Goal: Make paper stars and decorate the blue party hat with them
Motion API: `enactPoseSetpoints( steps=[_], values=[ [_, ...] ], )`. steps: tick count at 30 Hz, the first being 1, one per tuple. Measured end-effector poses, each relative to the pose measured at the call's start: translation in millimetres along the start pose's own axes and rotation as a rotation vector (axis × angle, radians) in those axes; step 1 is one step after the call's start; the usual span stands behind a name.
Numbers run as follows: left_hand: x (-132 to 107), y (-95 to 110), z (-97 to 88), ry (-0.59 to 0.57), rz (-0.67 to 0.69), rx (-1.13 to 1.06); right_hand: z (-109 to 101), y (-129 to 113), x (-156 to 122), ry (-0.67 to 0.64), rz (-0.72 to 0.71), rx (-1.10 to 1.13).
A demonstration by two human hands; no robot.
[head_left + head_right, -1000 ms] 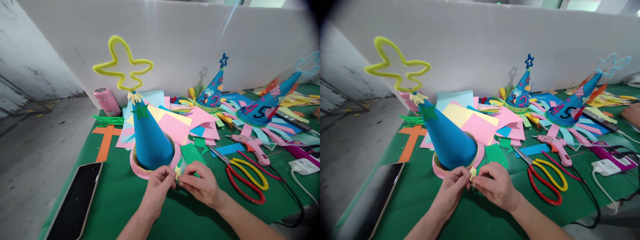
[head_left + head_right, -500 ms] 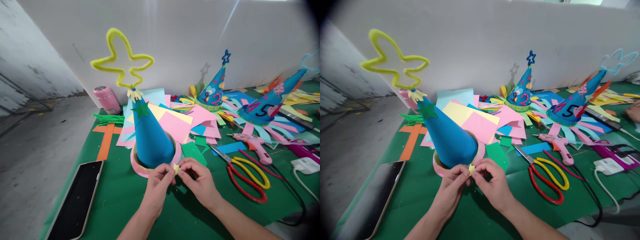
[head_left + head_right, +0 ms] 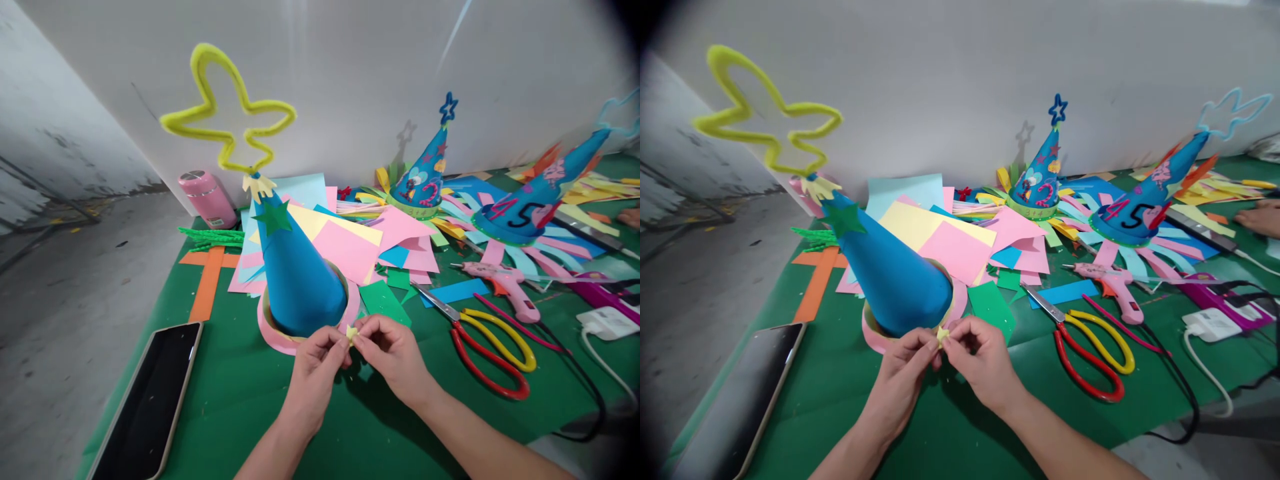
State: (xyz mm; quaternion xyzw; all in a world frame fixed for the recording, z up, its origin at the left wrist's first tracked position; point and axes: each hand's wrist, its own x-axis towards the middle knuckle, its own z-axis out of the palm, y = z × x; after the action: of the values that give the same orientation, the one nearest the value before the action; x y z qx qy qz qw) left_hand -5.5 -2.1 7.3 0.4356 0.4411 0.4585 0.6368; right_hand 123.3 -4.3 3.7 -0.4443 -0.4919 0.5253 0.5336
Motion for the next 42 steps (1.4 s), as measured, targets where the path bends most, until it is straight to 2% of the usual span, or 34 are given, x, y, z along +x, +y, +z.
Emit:
enactPoseSetpoints(
  steps=[9,19,24,32,42],
  values=[
    [1.4,0.9,1.2,-0.032,-0.029,0.012,0.8,-1.1,0.5,0.017,-0.023,0.018],
    [-0.1,4.4,3.7,0.051,0.004,0.155,0.4,4.6,0.1,0.051,-0.018,-0.018],
    [-0.5,4.0,4.0,0.073,-0.009,0.120,-0.4,4.7,0.4,0.041,-0.001,-0.028],
    [0.5,1.8,1.6,0.028,-0.042,0.027,-4.3,3.9,-0.4,-0.009,-0.039,-0.091],
    [0.9,2.6,1.3,0.067,-0.030,0.075,-7.4,4.3,-1.0,0.009,-0.075,-0.158]
  ],
)
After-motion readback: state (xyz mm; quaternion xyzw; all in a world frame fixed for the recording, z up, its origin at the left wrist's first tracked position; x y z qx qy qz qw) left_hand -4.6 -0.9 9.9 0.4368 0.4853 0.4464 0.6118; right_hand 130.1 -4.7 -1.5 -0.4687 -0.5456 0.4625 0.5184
